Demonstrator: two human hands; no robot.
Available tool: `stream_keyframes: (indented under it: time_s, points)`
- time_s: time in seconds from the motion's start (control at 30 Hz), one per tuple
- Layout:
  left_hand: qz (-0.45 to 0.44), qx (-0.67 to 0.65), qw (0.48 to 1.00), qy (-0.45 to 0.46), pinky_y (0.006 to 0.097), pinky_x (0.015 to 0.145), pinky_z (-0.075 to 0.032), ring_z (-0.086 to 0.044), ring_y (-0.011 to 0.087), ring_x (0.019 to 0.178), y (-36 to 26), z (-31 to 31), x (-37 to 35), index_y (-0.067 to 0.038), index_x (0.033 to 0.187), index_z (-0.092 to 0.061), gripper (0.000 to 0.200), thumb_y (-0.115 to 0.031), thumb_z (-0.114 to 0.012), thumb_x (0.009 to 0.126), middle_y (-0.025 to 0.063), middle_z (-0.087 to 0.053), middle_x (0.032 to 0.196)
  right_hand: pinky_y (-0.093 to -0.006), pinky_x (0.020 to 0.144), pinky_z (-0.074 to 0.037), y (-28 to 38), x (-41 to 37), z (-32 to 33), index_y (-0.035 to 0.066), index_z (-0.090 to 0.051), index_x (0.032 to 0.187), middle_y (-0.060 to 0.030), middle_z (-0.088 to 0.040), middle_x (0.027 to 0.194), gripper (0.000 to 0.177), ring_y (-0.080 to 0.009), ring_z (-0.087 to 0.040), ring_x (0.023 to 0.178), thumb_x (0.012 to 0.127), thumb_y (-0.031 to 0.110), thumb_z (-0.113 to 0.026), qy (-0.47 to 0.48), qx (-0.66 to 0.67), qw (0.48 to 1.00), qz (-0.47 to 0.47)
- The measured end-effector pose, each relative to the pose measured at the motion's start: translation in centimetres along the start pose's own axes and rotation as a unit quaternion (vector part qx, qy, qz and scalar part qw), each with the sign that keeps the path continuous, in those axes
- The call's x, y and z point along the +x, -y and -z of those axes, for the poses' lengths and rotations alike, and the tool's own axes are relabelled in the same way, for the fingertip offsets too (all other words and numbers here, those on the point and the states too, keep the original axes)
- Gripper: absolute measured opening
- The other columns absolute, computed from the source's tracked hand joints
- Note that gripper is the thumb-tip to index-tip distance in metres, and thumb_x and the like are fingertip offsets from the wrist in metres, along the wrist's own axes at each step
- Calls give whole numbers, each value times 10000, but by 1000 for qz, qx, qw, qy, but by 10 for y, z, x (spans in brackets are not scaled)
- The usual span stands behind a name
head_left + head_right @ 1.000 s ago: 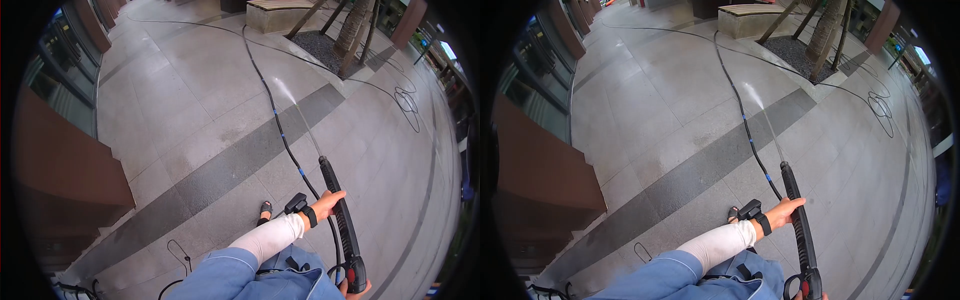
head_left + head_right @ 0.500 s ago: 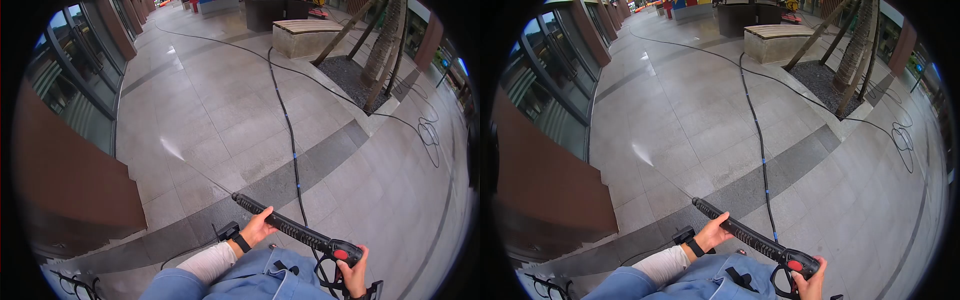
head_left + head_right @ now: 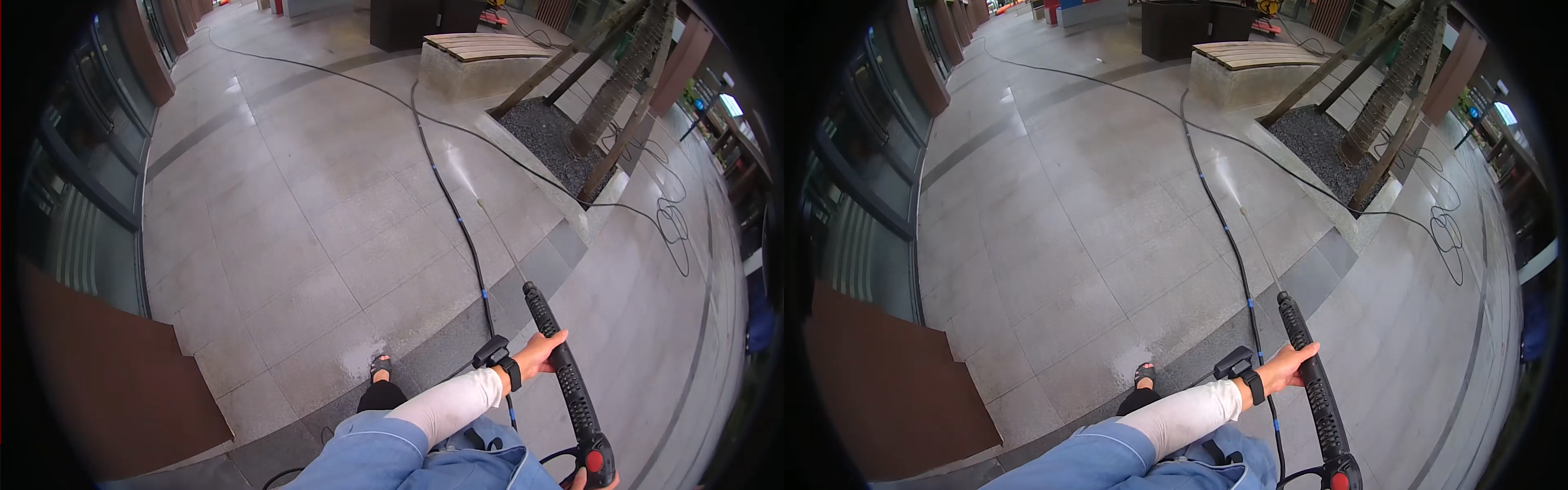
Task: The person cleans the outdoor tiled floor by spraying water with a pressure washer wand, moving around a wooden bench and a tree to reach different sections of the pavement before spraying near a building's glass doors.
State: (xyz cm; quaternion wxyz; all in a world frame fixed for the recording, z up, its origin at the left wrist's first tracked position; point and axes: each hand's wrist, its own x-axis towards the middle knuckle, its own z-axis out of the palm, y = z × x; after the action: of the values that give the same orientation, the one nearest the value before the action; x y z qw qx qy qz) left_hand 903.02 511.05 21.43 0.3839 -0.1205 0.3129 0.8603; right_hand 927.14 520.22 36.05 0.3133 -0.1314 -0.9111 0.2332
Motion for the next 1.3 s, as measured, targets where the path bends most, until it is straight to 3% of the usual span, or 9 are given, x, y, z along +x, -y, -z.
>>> stream_keyframes:
  time_s: [0.2, 0.27, 0.33, 0.53, 0.57, 0.8, 0.87, 0.93, 1.3]
  points:
    - [-82, -94, 988, -87, 385, 684, -507, -597, 186, 728, -117, 125, -63, -77, 862, -513, 324, -376, -609, 781, 64, -583, 826, -206, 378, -359, 62, 69, -85, 5, -343, 1084, -57, -508, 640, 323, -83, -432, 424, 824, 51, -529, 269, 181, 935, -146]
    - [-125, -150, 971, -141, 399, 729, -496, -592, 194, 788, -140, 169, -106, -63, 846, -509, 275, -321, -594, 804, 72, -576, 850, -215, 548, -444, 94, 90, -128, 15, -290, 1115, -76, -495, 903, 452, -103, -505, 685, 755, 9, -564, 327, 184, 925, -57]
    - [-193, -231, 940, -158, 408, 730, -494, -592, 225, 827, -151, 202, -126, -53, 830, -493, 204, -242, -568, 830, 75, -565, 807, -225, 620, -448, 155, 115, -153, 16, -314, 1092, -69, -492, 914, 427, -111, -497, 737, 752, 7, -572, 402, 222, 862, -215]
    - [-87, -273, 950, -125, 457, 799, -469, -567, 317, 879, -180, 210, -49, -4, 868, -455, 226, -212, -542, 845, 133, -542, 838, -215, 498, -436, 131, 112, -181, 29, -262, 1149, -91, -504, 886, 495, -98, -505, 621, 755, 5, -559, 309, 163, 928, -134]
    - [-53, -248, 964, -85, 455, 791, -472, -571, 306, 868, -184, 197, -28, -14, 865, -459, 230, -221, -556, 836, 122, -543, 830, -208, 377, -355, 166, 123, -168, 9, -347, 1083, -52, -503, 640, 329, -79, -424, 422, 821, 56, -538, 323, 170, 896, -254]
    - [108, -77, 989, 60, 355, 638, -498, -540, 143, 663, -213, 92, 116, -95, 833, -494, 238, -294, -617, 790, 12, -517, 762, -273, 551, -473, 154, 105, -194, -41, -288, 1147, -196, -508, 931, 504, -176, -534, 654, 753, 8, -599, -8, 9, 975, -223]
    - [103, -59, 991, 59, 353, 635, -498, -540, 144, 666, -243, 95, 136, -95, 831, -494, 243, -300, -618, 788, 10, -514, 759, -299, 682, -483, 171, 127, -221, -54, -287, 1153, -210, -498, 977, 521, -212, -535, 801, 748, 12, -609, -10, 40, 946, -321]
    - [94, -46, 993, 51, 360, 636, -498, -540, 143, 680, -292, 114, 161, -94, 834, -494, 242, -300, -613, 792, 8, -512, 757, -296, 683, -482, 188, 156, -263, -53, -299, 1148, -209, -499, 976, 507, -211, -538, 801, 750, 12, -606, 13, -71, 986, -147]
    - [34, -90, 991, -88, 423, 715, -488, -544, 184, 782, -519, 210, 174, -70, 871, -486, 229, -277, -573, 823, 48, -518, 856, -210, 370, -348, 229, 303, -397, -27, -458, 992, -31, -475, 517, 184, -88, -439, 396, 819, 7, -514, 189, 170, 930, -264]
